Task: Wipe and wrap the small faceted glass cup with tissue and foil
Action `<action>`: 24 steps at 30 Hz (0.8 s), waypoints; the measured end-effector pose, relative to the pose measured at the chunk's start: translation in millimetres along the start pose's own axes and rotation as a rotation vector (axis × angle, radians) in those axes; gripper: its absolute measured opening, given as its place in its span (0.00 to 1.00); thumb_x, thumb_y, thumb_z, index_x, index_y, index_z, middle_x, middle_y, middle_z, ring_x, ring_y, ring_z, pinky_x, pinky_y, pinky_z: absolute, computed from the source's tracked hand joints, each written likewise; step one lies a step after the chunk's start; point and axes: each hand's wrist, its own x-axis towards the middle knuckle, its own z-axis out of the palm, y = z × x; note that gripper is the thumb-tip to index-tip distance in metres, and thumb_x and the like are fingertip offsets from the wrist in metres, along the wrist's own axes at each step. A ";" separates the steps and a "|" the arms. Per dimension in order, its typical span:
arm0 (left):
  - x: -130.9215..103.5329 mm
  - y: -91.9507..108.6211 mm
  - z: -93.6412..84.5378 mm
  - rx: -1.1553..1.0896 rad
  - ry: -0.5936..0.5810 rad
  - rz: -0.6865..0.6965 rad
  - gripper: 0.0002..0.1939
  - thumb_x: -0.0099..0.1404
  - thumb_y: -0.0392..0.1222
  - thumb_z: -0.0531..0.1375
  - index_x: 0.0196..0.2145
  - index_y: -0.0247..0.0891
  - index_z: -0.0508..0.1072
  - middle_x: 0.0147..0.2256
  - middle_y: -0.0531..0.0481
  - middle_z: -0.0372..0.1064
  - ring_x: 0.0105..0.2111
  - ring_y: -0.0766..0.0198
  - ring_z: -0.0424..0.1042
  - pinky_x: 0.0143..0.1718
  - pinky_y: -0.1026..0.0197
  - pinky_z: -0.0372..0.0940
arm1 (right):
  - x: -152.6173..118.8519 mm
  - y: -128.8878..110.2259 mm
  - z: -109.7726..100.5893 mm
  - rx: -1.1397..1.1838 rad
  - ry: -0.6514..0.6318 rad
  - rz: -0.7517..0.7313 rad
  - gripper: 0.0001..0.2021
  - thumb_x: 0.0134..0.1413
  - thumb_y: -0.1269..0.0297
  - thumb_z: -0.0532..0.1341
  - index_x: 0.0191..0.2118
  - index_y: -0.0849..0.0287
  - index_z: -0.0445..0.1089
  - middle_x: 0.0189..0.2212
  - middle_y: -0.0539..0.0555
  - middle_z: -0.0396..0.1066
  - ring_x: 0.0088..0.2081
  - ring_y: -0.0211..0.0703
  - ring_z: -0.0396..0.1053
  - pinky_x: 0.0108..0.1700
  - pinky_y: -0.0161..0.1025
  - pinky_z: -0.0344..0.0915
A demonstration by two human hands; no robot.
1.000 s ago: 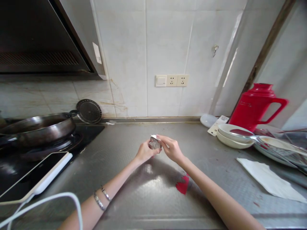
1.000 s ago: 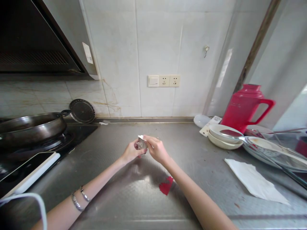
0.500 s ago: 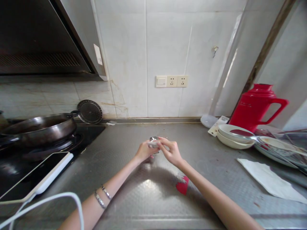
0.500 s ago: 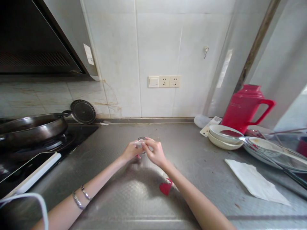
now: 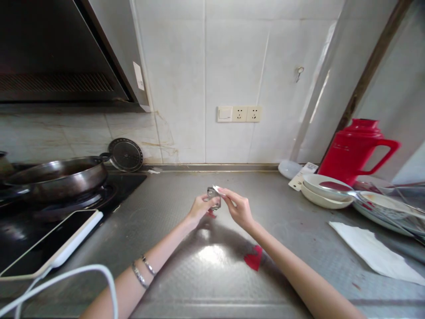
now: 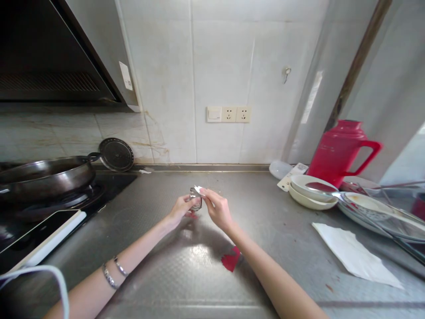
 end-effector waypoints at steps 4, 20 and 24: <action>4.8 -2.8 -6.3 0.007 0.024 0.003 0.29 0.44 0.59 0.69 0.34 0.31 0.73 0.22 0.55 0.65 0.16 0.74 0.60 0.18 0.65 0.66 | 1.7 -2.2 -0.8 0.025 -0.024 0.072 0.12 0.61 0.60 0.56 0.41 0.53 0.76 0.39 0.54 0.78 0.43 0.49 0.75 0.47 0.44 0.71; 1.0 -0.4 -2.9 -0.101 -0.124 -0.097 0.31 0.45 0.64 0.67 0.33 0.31 0.73 0.24 0.51 0.67 0.17 0.72 0.63 0.23 0.61 0.70 | -0.2 5.8 4.4 0.300 -0.229 0.242 0.32 0.52 0.52 0.64 0.61 0.51 0.58 0.62 0.59 0.58 0.60 0.51 0.60 0.58 0.49 0.63; 1.5 -0.6 -5.4 -0.091 -0.214 -0.123 0.35 0.47 0.67 0.64 0.39 0.32 0.73 0.21 0.54 0.63 0.18 0.70 0.64 0.22 0.63 0.68 | -5.0 10.0 8.0 0.258 -0.242 0.227 0.42 0.42 0.58 0.71 0.63 0.51 0.53 0.63 0.61 0.55 0.61 0.52 0.58 0.56 0.48 0.65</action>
